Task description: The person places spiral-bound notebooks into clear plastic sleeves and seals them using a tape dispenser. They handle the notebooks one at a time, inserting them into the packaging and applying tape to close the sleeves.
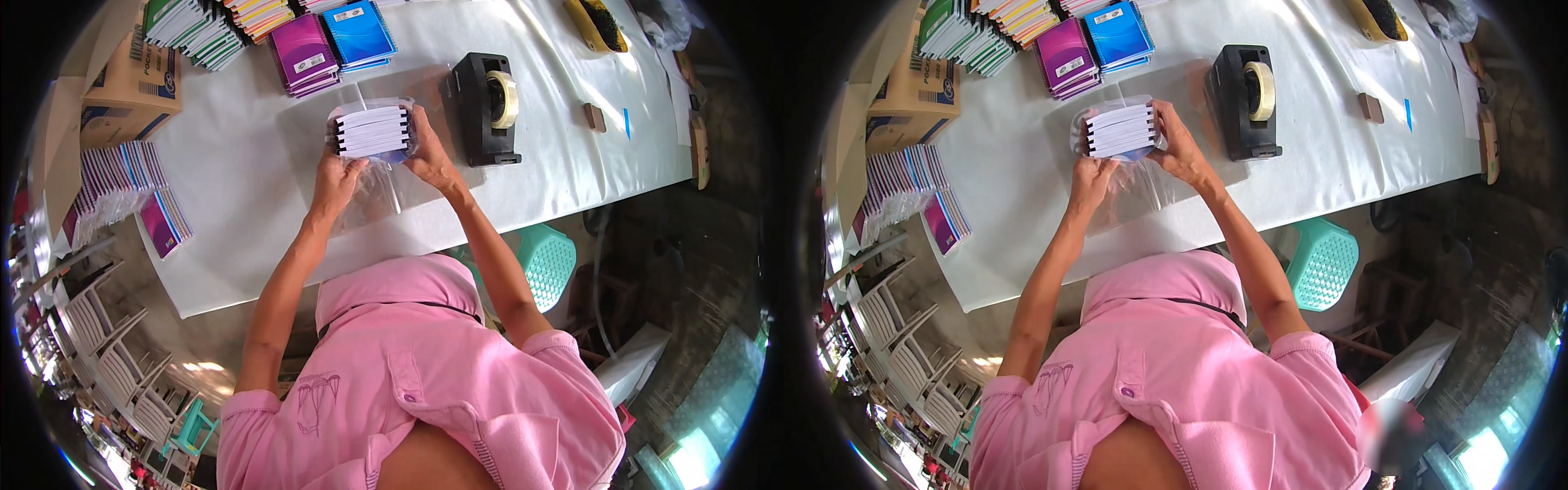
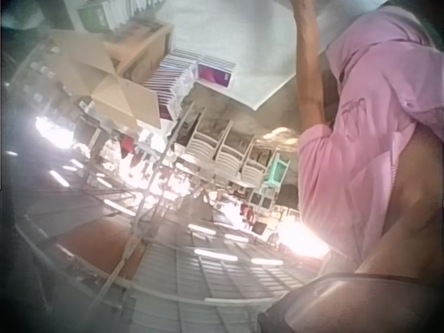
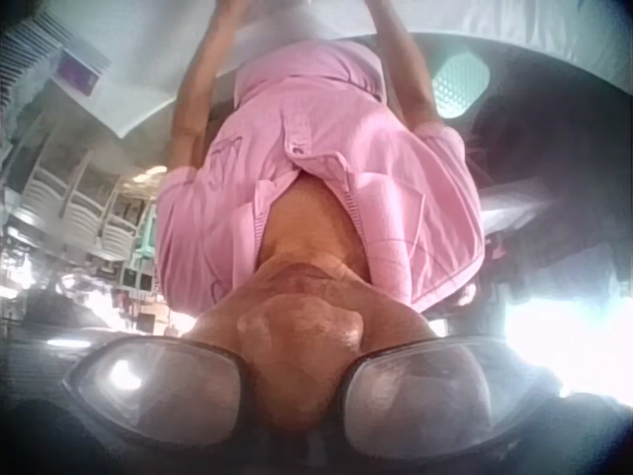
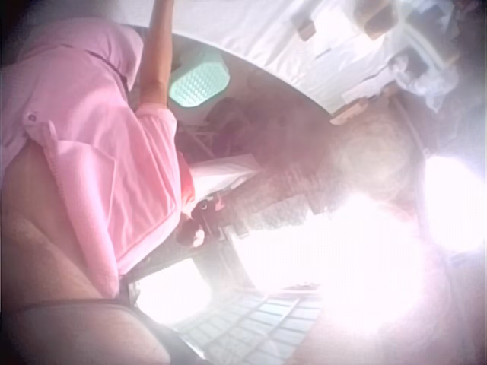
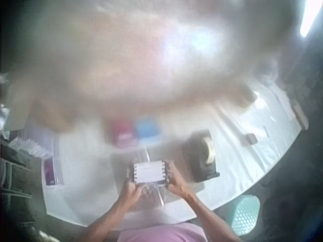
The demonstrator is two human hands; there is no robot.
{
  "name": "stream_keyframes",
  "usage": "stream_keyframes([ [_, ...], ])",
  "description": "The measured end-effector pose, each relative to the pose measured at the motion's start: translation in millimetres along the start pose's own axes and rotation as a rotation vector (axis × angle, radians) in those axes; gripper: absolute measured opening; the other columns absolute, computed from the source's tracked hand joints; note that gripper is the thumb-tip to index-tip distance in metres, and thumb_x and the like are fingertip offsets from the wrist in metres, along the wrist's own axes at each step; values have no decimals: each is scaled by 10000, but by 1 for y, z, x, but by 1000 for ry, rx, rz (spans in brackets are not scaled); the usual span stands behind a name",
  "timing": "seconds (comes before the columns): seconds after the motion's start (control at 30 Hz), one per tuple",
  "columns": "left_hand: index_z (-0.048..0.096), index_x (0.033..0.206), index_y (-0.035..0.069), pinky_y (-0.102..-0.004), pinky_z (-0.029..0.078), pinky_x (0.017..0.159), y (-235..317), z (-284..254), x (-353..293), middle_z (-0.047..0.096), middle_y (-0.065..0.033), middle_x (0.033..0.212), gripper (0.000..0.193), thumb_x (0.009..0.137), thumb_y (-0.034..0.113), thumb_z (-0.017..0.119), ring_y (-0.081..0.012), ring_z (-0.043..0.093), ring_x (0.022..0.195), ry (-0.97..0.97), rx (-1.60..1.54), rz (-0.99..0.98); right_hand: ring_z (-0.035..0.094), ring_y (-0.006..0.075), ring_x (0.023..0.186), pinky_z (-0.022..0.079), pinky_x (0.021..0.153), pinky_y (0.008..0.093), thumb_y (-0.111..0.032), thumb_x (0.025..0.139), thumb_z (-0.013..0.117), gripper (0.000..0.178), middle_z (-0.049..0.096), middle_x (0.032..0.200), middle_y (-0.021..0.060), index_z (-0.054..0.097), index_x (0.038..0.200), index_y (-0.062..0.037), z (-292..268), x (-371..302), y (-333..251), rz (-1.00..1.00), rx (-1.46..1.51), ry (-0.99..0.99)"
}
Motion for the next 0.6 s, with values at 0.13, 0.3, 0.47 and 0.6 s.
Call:
stream_keyframes([
  [0.13,380,1453,72,-393,360,1096,45,-22,-17,344,-68,1525,733,805,-8,714,-234,341,1386,233,-303,132,318,233,1379,229,1173,413,-38,643,842,794,356,1431,90,440,1325,-102,-23,-8,-17,-83,205,76],
  [0.3,696,1148,128,-452,301,1135,63,-35,-20,365,-38,1521,487,679,112,829,-325,198,1446,189,181,394,382,305,1344,349,1093,447,-116,625,855,572,408,1443,110,597,1136,-118,-20,-14,-30,-190,-39,78],
  [0.47,739,1079,283,-498,301,1131,94,-30,-5,414,-9,1489,473,627,196,850,-405,191,1429,93,570,510,418,344,1308,365,1078,448,-170,598,866,520,450,1413,136,639,1061,-101,-12,-10,-40,-291,-187,115],
  [0.6,713,1129,304,-507,318,1125,111,-26,0,360,-27,1521,557,606,171,854,-399,192,1431,28,759,599,400,347,1322,349,1083,474,-239,598,874,573,417,1433,154,650,1112,-123,-15,-3,-50,-318,-232,108],
])
Point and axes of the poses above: each hand's wrist, its own x-axis towards the middle knuckle, its own z-axis out of the palm, y = z × x, the point moved 8 cm from there along x, towards the middle knuckle
